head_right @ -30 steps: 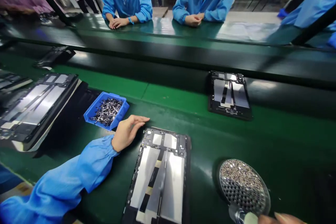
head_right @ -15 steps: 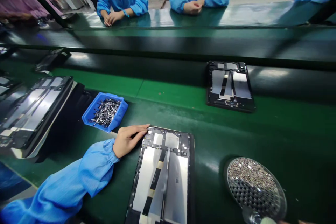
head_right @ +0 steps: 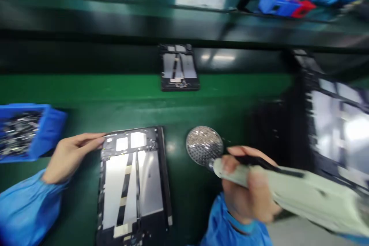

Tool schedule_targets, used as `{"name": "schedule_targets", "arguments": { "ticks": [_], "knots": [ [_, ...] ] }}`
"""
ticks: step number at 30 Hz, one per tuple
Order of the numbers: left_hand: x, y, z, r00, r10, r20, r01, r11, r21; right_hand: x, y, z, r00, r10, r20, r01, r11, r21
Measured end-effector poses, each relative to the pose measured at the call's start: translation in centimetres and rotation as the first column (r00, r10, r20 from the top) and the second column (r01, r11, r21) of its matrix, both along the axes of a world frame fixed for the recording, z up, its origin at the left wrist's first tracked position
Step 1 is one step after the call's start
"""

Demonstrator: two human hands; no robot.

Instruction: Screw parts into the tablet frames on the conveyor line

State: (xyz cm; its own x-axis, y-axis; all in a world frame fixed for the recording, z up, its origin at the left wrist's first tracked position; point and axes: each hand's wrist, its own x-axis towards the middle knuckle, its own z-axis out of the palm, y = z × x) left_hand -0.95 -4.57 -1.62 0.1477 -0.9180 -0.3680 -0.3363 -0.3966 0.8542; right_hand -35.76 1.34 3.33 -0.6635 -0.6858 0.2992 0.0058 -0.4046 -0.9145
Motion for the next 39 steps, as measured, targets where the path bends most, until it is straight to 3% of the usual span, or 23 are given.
{"name": "schedule_targets", "arguments": {
  "ticks": [6,10,14,19,29,39],
  "knots": [
    [-3.1,0.0,0.6,0.974,-0.213,0.073,0.210,0.977,0.049,0.9,-0.9,-0.3,0.998,0.038,-0.048,-0.039,0.999,-0.022],
    [-2.4,-0.4,0.0,0.964,-0.262,0.047,0.255,0.959,0.124,0.9,-0.8,-0.9,0.994,0.049,-0.101,-0.049,0.999,0.007],
    [-1.4,-0.4,-0.9,0.950,-0.299,0.089,0.291,0.953,0.088,0.8,-0.7,-1.5,0.991,0.063,-0.115,-0.060,0.998,0.032],
    [-1.5,-0.2,-1.0,0.949,-0.306,0.078,0.300,0.950,0.085,1.0,-0.7,-2.0,0.988,0.092,-0.125,-0.085,0.994,0.065],
    [-2.6,-0.5,0.2,0.963,-0.263,0.065,0.256,0.961,0.106,1.3,-0.8,-1.8,0.988,0.109,-0.107,-0.099,0.990,0.096],
    [-2.7,-0.6,0.8,0.964,-0.267,-0.003,0.266,0.957,0.117,1.3,-0.7,-1.7,0.988,0.068,-0.140,-0.054,0.993,0.104]
  ]
}}
